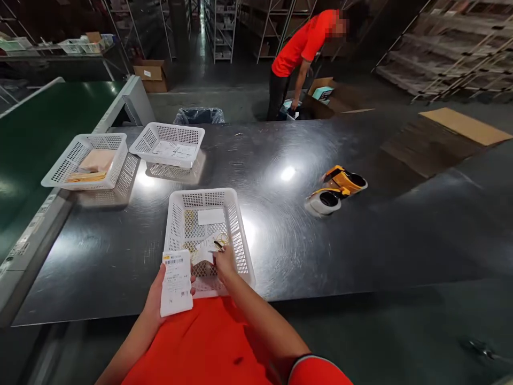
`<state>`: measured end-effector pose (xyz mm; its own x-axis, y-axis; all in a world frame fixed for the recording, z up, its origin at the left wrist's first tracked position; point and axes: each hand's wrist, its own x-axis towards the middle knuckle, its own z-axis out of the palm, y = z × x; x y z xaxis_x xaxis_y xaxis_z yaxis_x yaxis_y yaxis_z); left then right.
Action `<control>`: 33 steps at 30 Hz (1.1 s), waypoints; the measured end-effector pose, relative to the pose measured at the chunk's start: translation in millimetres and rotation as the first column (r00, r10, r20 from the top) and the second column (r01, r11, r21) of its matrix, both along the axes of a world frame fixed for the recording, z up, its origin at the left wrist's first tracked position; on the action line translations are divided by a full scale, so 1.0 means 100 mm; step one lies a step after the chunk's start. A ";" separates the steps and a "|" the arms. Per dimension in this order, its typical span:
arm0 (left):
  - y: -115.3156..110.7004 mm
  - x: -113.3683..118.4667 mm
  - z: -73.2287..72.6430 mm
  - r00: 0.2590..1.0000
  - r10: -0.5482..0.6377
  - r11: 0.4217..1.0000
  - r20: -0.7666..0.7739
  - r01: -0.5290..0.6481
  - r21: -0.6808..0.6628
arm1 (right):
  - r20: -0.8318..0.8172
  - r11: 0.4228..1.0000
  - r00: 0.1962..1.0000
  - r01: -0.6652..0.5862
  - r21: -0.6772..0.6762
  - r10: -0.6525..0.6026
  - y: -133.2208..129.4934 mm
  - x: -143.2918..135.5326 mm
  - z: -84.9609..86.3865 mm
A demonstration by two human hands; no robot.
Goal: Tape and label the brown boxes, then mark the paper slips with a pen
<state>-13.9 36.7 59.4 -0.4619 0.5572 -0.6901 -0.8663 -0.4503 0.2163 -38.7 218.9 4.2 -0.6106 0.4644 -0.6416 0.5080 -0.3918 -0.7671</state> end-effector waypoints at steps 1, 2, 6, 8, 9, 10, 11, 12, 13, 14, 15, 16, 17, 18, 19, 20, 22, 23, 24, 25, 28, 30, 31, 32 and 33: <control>0.01 -0.01 0.01 1.000 0.008 1.000 0.003 -0.008 -0.005 | -0.016 0.998 0.999 0.034 -0.043 -0.035 -0.05 0.03 0.01; 0.02 -0.03 0.02 0.999 0.040 0.999 0.006 -0.040 -0.013 | -0.030 0.995 0.997 0.066 -0.081 -0.068 -0.10 0.07 0.03; 0.04 -0.06 0.06 0.984 0.181 0.983 0.007 -0.180 -0.023 | -0.084 0.968 0.980 0.160 -0.195 -0.179 -0.23 0.19 0.14; 0.06 -0.06 0.07 0.983 0.183 0.983 0.017 -0.183 -0.007 | -0.124 0.942 0.962 0.203 -0.266 -0.242 -0.28 0.27 0.23; 0.08 -0.06 0.07 0.982 0.188 0.982 0.018 -0.188 -0.001 | -0.148 0.930 0.953 0.213 -0.300 -0.265 -0.30 0.31 0.27; 0.09 -0.05 0.06 0.979 0.202 0.979 0.014 -0.202 0.002 | -0.173 0.923 0.947 0.204 -0.325 -0.270 -0.33 0.35 0.32; 0.11 -0.05 0.05 0.975 0.224 0.975 0.007 -0.224 0.001 | -0.197 0.927 0.949 0.171 -0.334 -0.247 -0.34 0.39 0.36; 0.13 -0.05 0.03 0.970 0.243 0.970 0.000 -0.243 0.004 | -0.219 0.941 0.957 0.113 -0.320 -0.190 -0.36 0.44 0.39; 0.14 -0.05 0.00 0.965 0.261 0.965 -0.005 -0.260 0.013 | -0.241 0.957 0.964 0.037 -0.287 -0.109 -0.36 0.48 0.42; 0.15 -0.05 -0.02 0.961 0.277 0.961 -0.010 -0.276 0.032 | -0.260 0.971 0.965 -0.048 -0.234 -0.015 -0.37 0.51 0.43; 0.15 -0.06 -0.05 0.955 0.295 0.954 -0.017 -0.294 0.054 | -0.273 0.978 0.959 -0.128 -0.167 0.079 -0.36 0.55 0.44; 0.15 -0.06 -0.08 0.948 0.316 0.947 -0.026 -0.313 0.076 | -0.283 0.976 0.945 -0.199 -0.094 0.166 -0.36 0.58 0.44; 0.15 -0.07 -0.10 0.940 0.338 0.938 -0.034 -0.334 0.087 | -0.294 0.966 0.925 -0.257 -0.020 0.240 -0.35 0.60 0.44; 0.14 -0.08 -0.12 0.932 0.360 0.931 -0.042 -0.356 0.087 | -0.303 0.951 0.902 -0.304 0.057 0.307 -0.35 0.62 0.44; 0.14 -0.09 -0.13 0.926 0.374 0.926 -0.046 -0.369 0.081 | -0.303 0.927 0.876 -0.348 0.138 0.374 -0.35 0.64 0.43; 0.13 -0.09 -0.14 0.926 0.374 0.926 -0.041 -0.371 0.076 | -0.292 0.892 0.846 -0.396 0.219 0.447 -0.35 0.65 0.44; 0.13 -0.10 -0.12 0.934 0.356 0.932 -0.021 -0.354 0.079 | -0.244 0.788 0.768 -0.486 0.378 0.592 -0.36 0.67 0.45; 0.14 -0.09 -0.10 0.940 0.340 0.938 -0.010 -0.338 0.081 | -0.216 0.733 0.731 -0.519 0.440 0.648 -0.37 0.68 0.46; 0.15 -0.08 -0.08 0.947 0.323 0.943 0.000 -0.322 0.081 | -0.194 0.689 0.701 -0.541 0.482 0.686 -0.38 0.68 0.48; 0.16 -0.07 -0.05 0.951 0.308 0.949 0.010 -0.308 0.069 | -0.182 0.662 0.681 -0.554 0.506 0.709 -0.39 0.68 0.49; 0.19 -0.04 0.03 0.957 0.289 0.957 0.021 -0.289 0.003 | -0.170 0.649 0.678 -0.554 0.521 0.715 -0.43 0.68 0.52; 0.19 -0.02 0.07 0.962 0.272 0.962 0.014 -0.272 -0.004 | -0.162 0.649 0.678 -0.566 0.508 0.717 -0.44 0.68 0.54; 0.19 -0.01 0.08 0.967 0.254 0.967 0.009 -0.254 0.007 | -0.148 0.644 0.676 -0.577 0.502 0.722 -0.44 0.68 0.55; 0.19 -0.01 0.09 0.972 0.234 0.972 0.004 -0.234 0.026 | -0.124 0.633 0.676 -0.588 0.503 0.726 -0.43 0.68 0.56; 0.18 -0.01 0.10 0.977 0.211 0.976 0.002 -0.211 0.048 | -0.089 0.619 0.681 -0.593 0.515 0.727 -0.42 0.68 0.58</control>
